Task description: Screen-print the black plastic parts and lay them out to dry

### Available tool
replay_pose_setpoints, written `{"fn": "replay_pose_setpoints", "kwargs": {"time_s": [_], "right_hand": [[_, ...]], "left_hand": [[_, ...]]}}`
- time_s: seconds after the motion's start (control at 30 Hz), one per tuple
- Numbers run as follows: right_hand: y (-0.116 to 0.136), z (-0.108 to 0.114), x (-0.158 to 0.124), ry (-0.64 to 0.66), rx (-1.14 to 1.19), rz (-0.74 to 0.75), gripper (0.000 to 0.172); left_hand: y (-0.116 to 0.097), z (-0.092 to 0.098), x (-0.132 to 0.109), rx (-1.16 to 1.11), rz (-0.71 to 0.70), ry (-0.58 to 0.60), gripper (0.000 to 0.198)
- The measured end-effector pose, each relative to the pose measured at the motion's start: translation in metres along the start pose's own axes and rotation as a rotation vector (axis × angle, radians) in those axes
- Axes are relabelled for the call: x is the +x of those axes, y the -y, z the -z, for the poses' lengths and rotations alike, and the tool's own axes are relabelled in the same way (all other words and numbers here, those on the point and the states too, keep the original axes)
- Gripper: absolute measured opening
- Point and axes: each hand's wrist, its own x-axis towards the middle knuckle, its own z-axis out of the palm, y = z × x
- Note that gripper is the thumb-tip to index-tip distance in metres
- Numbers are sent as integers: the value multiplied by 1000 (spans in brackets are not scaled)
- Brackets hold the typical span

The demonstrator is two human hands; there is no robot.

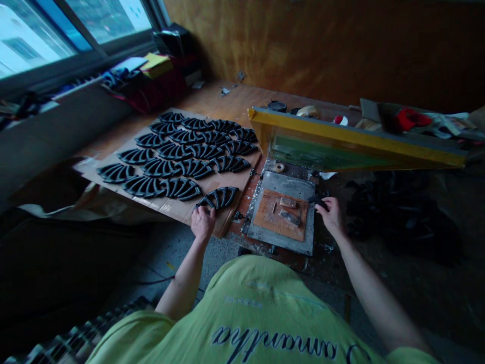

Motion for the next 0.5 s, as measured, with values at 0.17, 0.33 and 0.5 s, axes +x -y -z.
{"fn": "replay_pose_setpoints", "kwargs": {"time_s": [0.17,0.33,0.5], "right_hand": [[62,-41,-23,213,36,238,32],[84,-63,-25,210,-198,396,33],[82,-71,-22,165,-211,463,34]], "left_hand": [[-31,-26,-16,98,-200,7,65],[-52,-41,-2,105,-104,28,69],[-52,-36,-1,102,-102,-8,57]]}}
